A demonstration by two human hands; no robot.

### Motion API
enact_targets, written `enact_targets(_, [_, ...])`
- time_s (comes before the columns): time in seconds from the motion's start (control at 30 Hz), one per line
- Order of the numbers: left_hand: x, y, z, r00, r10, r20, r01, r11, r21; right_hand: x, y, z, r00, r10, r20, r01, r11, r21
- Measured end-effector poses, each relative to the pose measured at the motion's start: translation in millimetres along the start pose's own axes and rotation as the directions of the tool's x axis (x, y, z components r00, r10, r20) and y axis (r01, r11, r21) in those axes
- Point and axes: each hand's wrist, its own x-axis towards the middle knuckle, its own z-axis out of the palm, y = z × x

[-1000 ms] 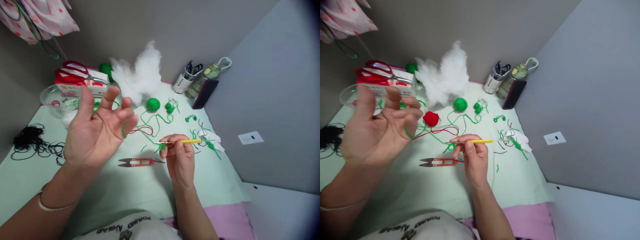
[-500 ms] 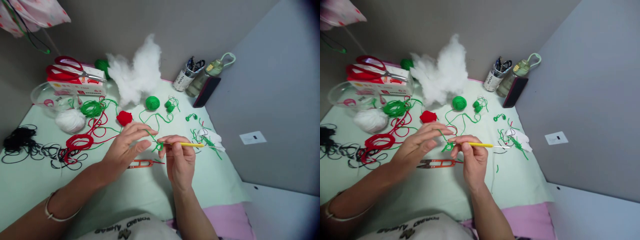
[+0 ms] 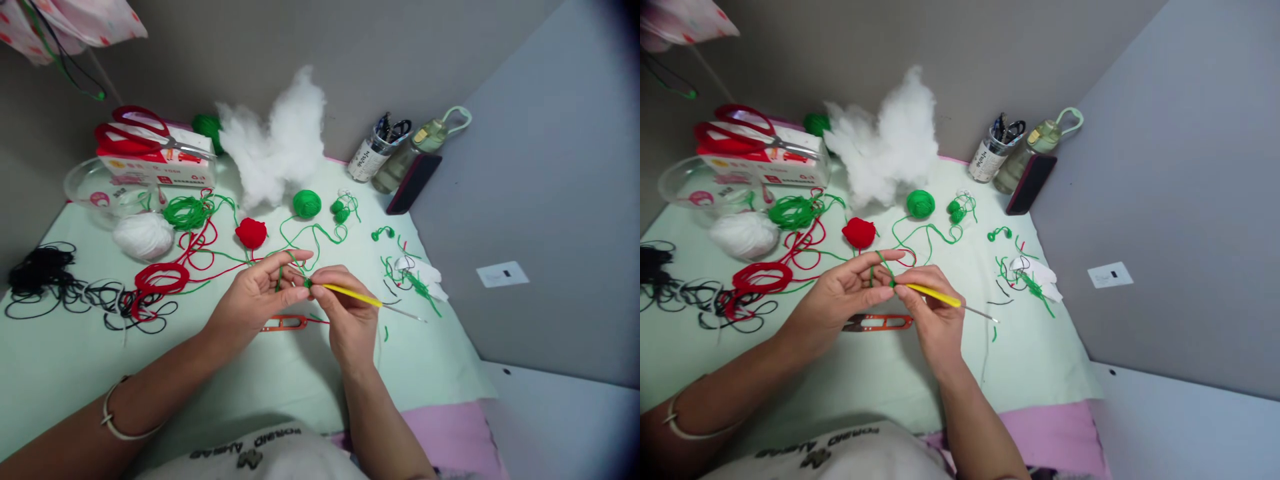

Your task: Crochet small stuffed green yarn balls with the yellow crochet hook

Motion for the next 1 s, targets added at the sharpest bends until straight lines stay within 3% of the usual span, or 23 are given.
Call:
enact_targets(0.17, [-2.7,-0.3,-1.8,0.997,0.051,-0.06,-0.044,0.993,0.114,0.5,0.2,0.7,0.993,0.112,-0.034,-0.111,0.993,0.034])
enact_targets(0.3, [-5.3,1.0,-2.2,0.991,0.085,-0.101,-0.066,0.981,0.184,0.1,-1.6,2.3,0.997,0.066,-0.049,-0.068,0.997,-0.027])
enact_targets(0.53, [-3.4,-0.8,-6.3,0.98,0.075,-0.183,-0.049,0.989,0.141,-3.1,-2.6,3.6,0.999,-0.029,-0.026,0.025,0.99,-0.138])
enact_targets(0.63, [-3.0,-0.8,-6.7,0.983,0.084,-0.162,-0.058,0.986,0.158,-4.1,-0.8,3.1,0.998,-0.069,-0.008,0.066,0.983,-0.169])
enact_targets(1.0, [-4.5,-3.8,0.0,0.971,0.163,-0.176,-0.081,0.914,0.399,-6.2,-1.7,6.0,0.999,-0.002,0.035,0.009,0.983,-0.183])
